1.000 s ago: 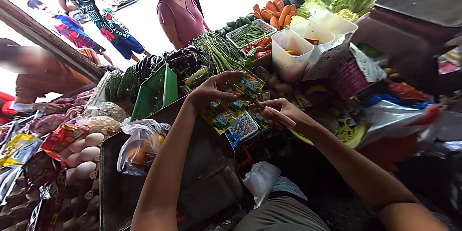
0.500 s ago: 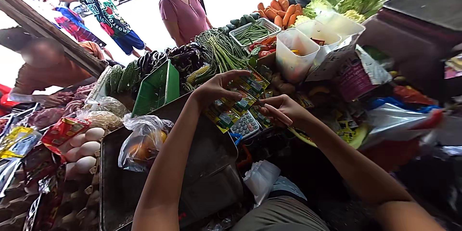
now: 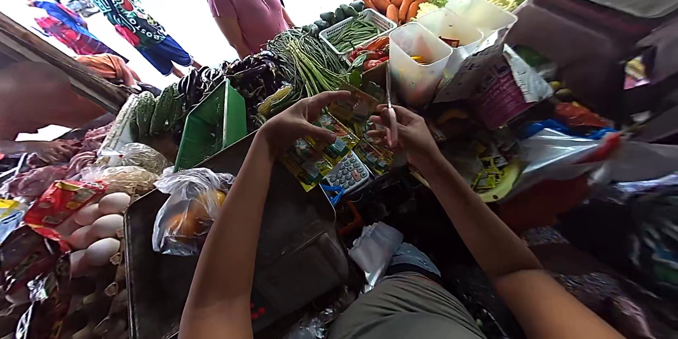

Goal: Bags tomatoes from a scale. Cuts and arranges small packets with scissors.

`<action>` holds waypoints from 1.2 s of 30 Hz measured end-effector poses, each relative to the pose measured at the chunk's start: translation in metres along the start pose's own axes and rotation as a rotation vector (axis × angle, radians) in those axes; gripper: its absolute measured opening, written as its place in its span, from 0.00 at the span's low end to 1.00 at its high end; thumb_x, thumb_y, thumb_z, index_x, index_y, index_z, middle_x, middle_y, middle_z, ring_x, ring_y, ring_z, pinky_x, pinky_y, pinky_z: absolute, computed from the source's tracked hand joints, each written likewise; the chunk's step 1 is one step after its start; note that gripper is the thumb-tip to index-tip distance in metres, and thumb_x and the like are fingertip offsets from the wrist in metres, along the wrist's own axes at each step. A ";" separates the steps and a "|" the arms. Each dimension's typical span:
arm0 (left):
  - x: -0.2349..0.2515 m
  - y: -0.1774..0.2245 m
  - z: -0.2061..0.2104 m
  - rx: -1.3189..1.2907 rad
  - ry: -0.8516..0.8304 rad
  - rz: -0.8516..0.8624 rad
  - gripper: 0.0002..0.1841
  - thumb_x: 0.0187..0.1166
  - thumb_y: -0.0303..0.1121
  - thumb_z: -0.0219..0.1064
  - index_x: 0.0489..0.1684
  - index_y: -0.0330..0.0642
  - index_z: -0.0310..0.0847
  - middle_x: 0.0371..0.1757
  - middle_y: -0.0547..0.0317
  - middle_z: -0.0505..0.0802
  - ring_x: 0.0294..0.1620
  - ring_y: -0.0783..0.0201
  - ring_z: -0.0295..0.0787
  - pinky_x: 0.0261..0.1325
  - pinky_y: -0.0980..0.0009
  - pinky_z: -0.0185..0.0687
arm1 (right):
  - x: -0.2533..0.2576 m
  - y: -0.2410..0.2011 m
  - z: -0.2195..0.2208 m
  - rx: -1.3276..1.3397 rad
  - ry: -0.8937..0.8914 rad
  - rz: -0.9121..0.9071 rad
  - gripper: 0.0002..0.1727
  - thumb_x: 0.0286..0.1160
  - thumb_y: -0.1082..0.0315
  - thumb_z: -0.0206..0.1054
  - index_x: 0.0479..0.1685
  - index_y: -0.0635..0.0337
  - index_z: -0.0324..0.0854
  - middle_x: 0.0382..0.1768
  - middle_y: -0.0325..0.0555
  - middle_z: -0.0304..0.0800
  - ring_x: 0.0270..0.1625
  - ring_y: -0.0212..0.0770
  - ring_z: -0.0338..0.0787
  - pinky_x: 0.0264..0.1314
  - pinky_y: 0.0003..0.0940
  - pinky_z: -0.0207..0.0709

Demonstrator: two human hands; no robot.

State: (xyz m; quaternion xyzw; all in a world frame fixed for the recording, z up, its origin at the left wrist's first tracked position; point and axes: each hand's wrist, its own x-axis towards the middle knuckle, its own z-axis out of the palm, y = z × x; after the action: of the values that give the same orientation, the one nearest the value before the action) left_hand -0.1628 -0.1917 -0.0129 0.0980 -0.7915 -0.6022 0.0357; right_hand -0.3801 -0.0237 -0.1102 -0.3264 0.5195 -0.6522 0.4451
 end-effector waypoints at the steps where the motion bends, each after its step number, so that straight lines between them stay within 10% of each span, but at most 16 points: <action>1: 0.000 0.002 0.001 -0.020 -0.014 -0.015 0.46 0.63 0.16 0.73 0.89 0.49 0.63 0.84 0.55 0.76 0.74 0.59 0.82 0.68 0.61 0.87 | 0.002 -0.003 0.004 0.011 -0.011 0.030 0.19 0.88 0.60 0.63 0.72 0.56 0.78 0.54 0.48 0.92 0.45 0.45 0.96 0.40 0.40 0.93; 4: 0.001 0.002 0.001 -0.052 -0.051 -0.056 0.44 0.64 0.14 0.73 0.88 0.49 0.65 0.81 0.52 0.79 0.71 0.56 0.84 0.68 0.60 0.87 | -0.005 -0.004 0.019 0.052 -0.032 -0.007 0.18 0.79 0.56 0.71 0.63 0.50 0.83 0.33 0.43 0.91 0.26 0.34 0.89 0.27 0.30 0.87; 10: 0.005 -0.007 0.003 -0.060 0.259 -0.067 0.43 0.69 0.27 0.73 0.89 0.49 0.58 0.82 0.53 0.76 0.70 0.59 0.83 0.63 0.59 0.87 | -0.009 0.062 0.010 -0.334 0.316 -0.286 0.21 0.72 0.65 0.77 0.63 0.50 0.79 0.28 0.44 0.90 0.18 0.40 0.86 0.19 0.40 0.84; 19: 0.005 -0.003 0.009 -0.232 0.398 -0.100 0.31 0.79 0.21 0.67 0.82 0.41 0.62 0.52 0.48 0.94 0.49 0.61 0.95 0.57 0.62 0.91 | 0.002 0.160 -0.010 -0.944 0.359 -0.195 0.18 0.76 0.61 0.70 0.63 0.52 0.82 0.31 0.50 0.91 0.33 0.52 0.92 0.38 0.59 0.84; 25: 0.012 -0.005 0.010 -0.073 0.462 -0.095 0.28 0.74 0.24 0.75 0.73 0.39 0.70 0.42 0.53 0.95 0.42 0.65 0.95 0.52 0.67 0.92 | -0.013 0.072 0.011 -0.359 0.204 -0.245 0.18 0.76 0.68 0.74 0.62 0.55 0.78 0.45 0.43 0.97 0.39 0.41 0.97 0.40 0.42 0.93; 32: 0.011 -0.002 0.015 -0.014 0.457 -0.021 0.18 0.77 0.26 0.73 0.63 0.37 0.75 0.44 0.55 0.95 0.43 0.66 0.95 0.51 0.69 0.92 | -0.016 0.008 0.053 0.185 -0.018 -0.255 0.15 0.69 0.70 0.79 0.50 0.50 0.80 0.32 0.39 0.90 0.28 0.33 0.90 0.32 0.32 0.91; 36: 0.007 0.001 0.014 -0.133 0.284 0.075 0.41 0.68 0.15 0.75 0.81 0.41 0.56 0.57 0.46 0.92 0.52 0.55 0.96 0.55 0.60 0.95 | -0.012 0.007 0.046 0.321 0.075 -0.285 0.17 0.68 0.63 0.80 0.53 0.44 0.79 0.35 0.36 0.87 0.29 0.30 0.89 0.33 0.30 0.90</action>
State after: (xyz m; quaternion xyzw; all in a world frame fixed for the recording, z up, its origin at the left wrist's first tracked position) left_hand -0.1719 -0.1795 -0.0162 0.1498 -0.7400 -0.6316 0.1761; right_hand -0.3332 -0.0312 -0.1052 -0.2972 0.3736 -0.7947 0.3750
